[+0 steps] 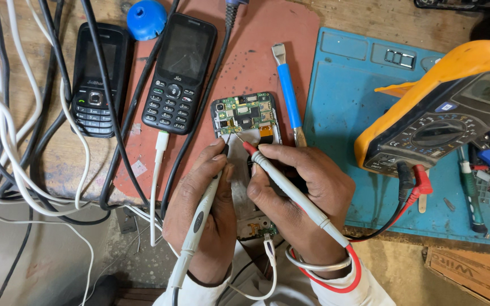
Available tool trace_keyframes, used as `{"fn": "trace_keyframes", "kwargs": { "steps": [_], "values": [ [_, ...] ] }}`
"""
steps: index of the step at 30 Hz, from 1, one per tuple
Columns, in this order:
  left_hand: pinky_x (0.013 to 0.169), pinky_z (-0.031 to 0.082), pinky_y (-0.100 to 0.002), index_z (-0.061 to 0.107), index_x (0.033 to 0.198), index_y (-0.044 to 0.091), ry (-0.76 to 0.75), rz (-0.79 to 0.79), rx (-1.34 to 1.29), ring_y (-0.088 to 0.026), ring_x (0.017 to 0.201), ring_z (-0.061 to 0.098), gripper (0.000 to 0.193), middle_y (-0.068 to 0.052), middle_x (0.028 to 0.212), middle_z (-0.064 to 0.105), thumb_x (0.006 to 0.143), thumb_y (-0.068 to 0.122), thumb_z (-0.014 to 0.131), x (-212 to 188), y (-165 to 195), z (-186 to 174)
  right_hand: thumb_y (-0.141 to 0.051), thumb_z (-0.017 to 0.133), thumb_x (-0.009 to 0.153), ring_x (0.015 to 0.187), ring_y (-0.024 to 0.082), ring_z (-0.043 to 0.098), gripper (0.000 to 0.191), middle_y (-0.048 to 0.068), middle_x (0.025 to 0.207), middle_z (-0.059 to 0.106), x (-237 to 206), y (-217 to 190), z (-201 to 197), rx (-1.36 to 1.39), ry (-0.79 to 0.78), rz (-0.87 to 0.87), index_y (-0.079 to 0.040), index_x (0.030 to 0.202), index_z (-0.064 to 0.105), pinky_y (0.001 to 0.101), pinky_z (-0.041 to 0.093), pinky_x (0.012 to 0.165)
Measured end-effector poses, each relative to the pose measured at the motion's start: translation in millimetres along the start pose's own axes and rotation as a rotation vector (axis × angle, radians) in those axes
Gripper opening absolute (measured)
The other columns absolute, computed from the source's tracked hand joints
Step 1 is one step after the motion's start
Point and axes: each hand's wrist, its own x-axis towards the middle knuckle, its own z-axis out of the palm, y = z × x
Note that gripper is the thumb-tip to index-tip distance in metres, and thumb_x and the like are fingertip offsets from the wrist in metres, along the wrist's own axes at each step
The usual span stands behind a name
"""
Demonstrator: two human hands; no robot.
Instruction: The person cleans a disassembled smartphone motherboard with a brush, applies liquid from a bottle, repositions the board in the phone frame, and probes the board with multimeter test leads to test its circuits.
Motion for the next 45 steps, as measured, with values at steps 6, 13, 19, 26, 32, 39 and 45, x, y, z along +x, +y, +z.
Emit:
{"fn": "trace_keyframes", "kwargs": {
  "steps": [6, 13, 19, 26, 32, 39, 45],
  "values": [
    [0.094, 0.064, -0.032, 0.062, 0.116, -0.001, -0.013, 0.043, 0.069, -0.029, 0.115, 0.076, 0.019, -0.019, 0.121, 0.073, 0.099, 0.001, 0.072, 2, 0, -2, 0.000, 0.083, 0.083, 0.087, 0.016, 0.076, 0.035, 0.010, 0.099, 0.075, 0, 0, 1, 0.001, 0.007, 0.006, -0.002, 0.116, 0.069, 0.0265, 0.061, 0.079],
    [0.095, 0.064, -0.033, 0.063, 0.115, -0.001, -0.010, 0.048, 0.084, -0.029, 0.116, 0.075, 0.020, -0.020, 0.121, 0.073, 0.098, 0.000, 0.073, 3, 2, -2, 0.000, 0.083, 0.082, 0.087, 0.016, 0.076, 0.036, 0.010, 0.099, 0.075, 0, -1, 0, 0.007, 0.006, 0.018, -0.002, 0.115, 0.069, 0.0270, 0.061, 0.079],
    [0.095, 0.064, -0.033, 0.062, 0.116, -0.001, -0.003, 0.041, 0.058, -0.029, 0.117, 0.075, 0.020, -0.020, 0.121, 0.073, 0.099, -0.001, 0.073, 2, 1, -1, 0.000, 0.083, 0.082, 0.088, 0.016, 0.076, 0.037, 0.010, 0.099, 0.075, -2, 2, 1, 0.000, 0.005, 0.006, -0.002, 0.116, 0.069, 0.0266, 0.061, 0.079],
    [0.094, 0.065, -0.032, 0.061, 0.116, -0.002, 0.020, 0.013, 0.014, -0.029, 0.116, 0.076, 0.019, -0.022, 0.121, 0.073, 0.100, -0.002, 0.071, -1, -2, 2, -0.006, 0.077, 0.091, 0.086, 0.012, 0.073, 0.030, 0.008, 0.096, 0.075, -7, 1, -5, 0.180, 0.023, 0.109, -0.001, 0.119, 0.066, 0.0253, 0.060, 0.079],
    [0.096, 0.063, -0.034, 0.061, 0.118, -0.002, 0.020, 0.019, -0.023, -0.031, 0.119, 0.074, 0.020, -0.024, 0.124, 0.071, 0.100, -0.003, 0.070, -2, -4, 3, -0.024, 0.064, 0.104, 0.097, 0.014, 0.072, 0.031, 0.008, 0.103, 0.075, -3, -2, 7, 0.313, 0.252, 0.218, -0.004, 0.127, 0.059, 0.0281, 0.055, 0.093],
    [0.094, 0.060, -0.035, 0.061, 0.117, -0.003, 0.031, 0.001, -0.035, -0.030, 0.118, 0.075, 0.019, -0.023, 0.123, 0.072, 0.100, -0.004, 0.070, -2, -3, 2, -0.027, 0.062, 0.103, 0.121, 0.031, 0.060, 0.040, 0.012, 0.128, 0.071, 7, -9, -2, -0.242, -0.048, -0.077, -0.009, 0.138, 0.057, 0.0428, 0.045, 0.115],
    [0.099, 0.065, -0.036, 0.061, 0.118, -0.003, 0.040, -0.005, -0.088, -0.032, 0.119, 0.075, 0.018, -0.024, 0.124, 0.071, 0.102, -0.004, 0.069, -1, -2, 1, -0.022, 0.068, 0.091, 0.128, 0.037, 0.060, 0.044, 0.010, 0.118, 0.074, 9, -21, -1, -0.546, -0.119, -0.144, -0.009, 0.132, 0.059, 0.0525, 0.028, 0.117]
  ]
}}
